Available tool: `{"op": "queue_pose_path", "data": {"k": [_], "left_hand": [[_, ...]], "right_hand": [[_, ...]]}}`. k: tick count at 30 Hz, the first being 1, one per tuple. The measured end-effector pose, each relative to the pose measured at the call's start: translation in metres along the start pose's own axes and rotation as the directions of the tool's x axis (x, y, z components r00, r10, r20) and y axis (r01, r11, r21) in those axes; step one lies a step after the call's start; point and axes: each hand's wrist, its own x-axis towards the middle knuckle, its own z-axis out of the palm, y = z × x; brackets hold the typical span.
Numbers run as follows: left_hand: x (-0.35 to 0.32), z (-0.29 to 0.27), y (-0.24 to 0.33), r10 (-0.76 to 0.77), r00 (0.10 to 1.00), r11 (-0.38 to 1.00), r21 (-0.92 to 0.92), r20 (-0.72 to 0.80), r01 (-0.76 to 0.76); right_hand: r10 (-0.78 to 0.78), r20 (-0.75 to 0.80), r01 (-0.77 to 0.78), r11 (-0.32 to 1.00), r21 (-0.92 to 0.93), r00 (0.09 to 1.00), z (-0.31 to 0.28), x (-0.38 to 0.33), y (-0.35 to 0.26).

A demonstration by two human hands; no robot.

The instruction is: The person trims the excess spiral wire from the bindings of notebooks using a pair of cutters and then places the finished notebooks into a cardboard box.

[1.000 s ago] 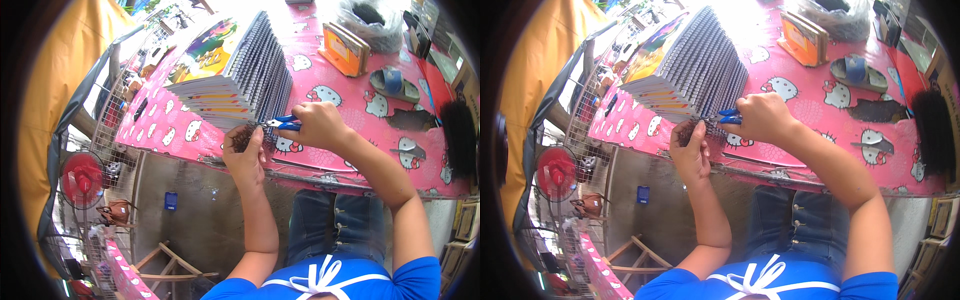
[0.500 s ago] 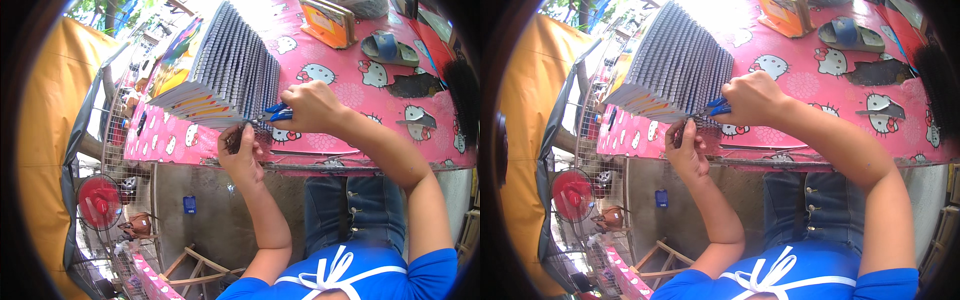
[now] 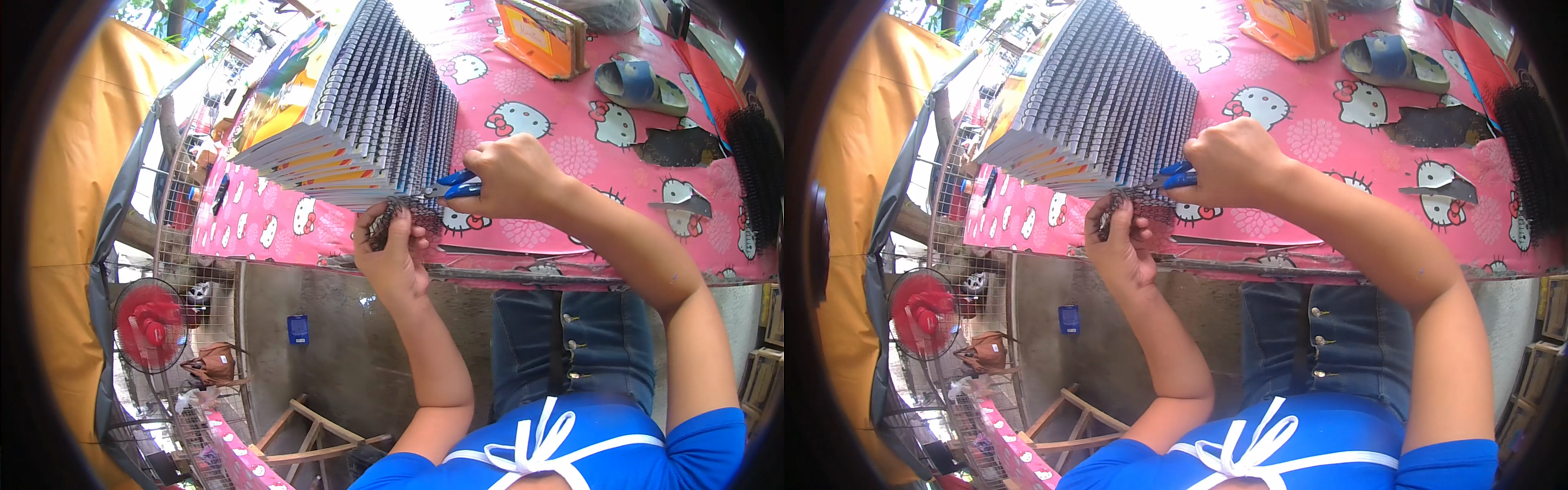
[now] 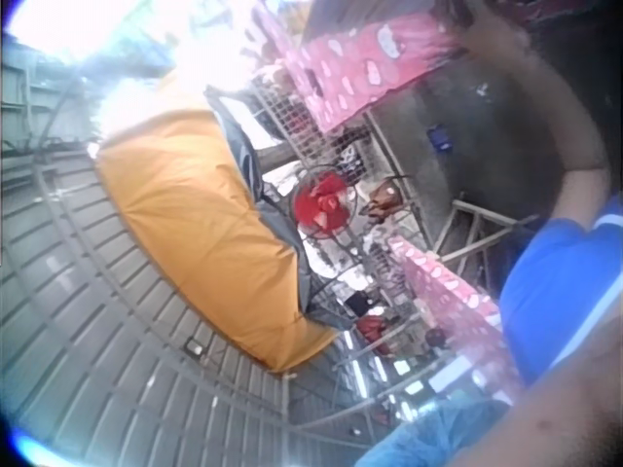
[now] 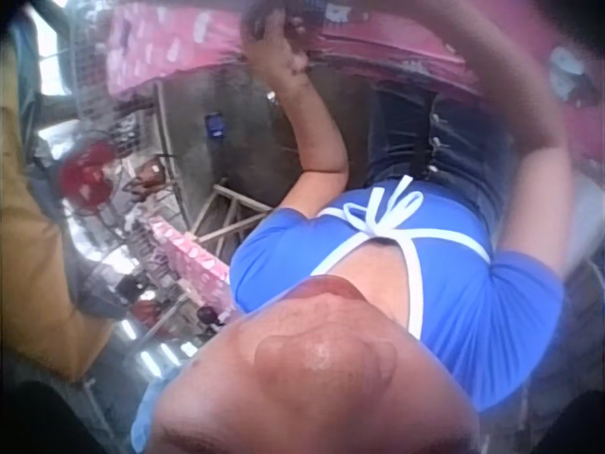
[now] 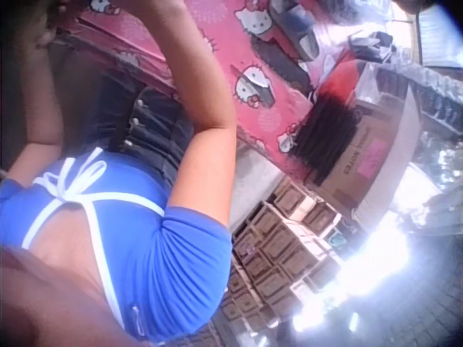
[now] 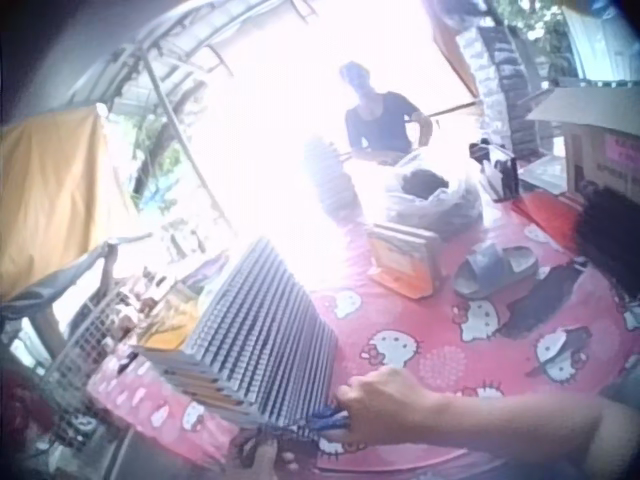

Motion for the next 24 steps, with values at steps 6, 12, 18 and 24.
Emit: {"op": "queue_pose_path", "data": {"k": [6, 12, 18, 24], "left_hand": [[0.003, -0.009, -0.005, -0.104, 0.994, 0.99, -0.097, 0.018, 0.105], [-0.002, 0.001, -0.006, -0.082, 0.997, 0.997, -0.005, -0.008, 0.082], [-0.005, -0.001, -0.009, -0.046, 0.999, 0.998, -0.033, -0.018, 0.045], [-0.008, 0.001, -0.006, 0.053, 0.998, 0.998, 0.012, 0.041, -0.054]], "right_hand": [[-0.196, -0.311, 0.147, 0.974, -0.175, 0.93, 0.016, -0.005, 0.019], [-0.143, -0.225, 0.12, 0.986, -0.112, 0.964, 0.019, -0.002, 0.011], [-0.168, -0.297, 0.113, 0.974, -0.195, 0.94, 0.016, -0.005, 0.019], [-0.188, -0.264, 0.152, 0.977, -0.15, 0.946, 0.011, 0.001, 0.01]]}}
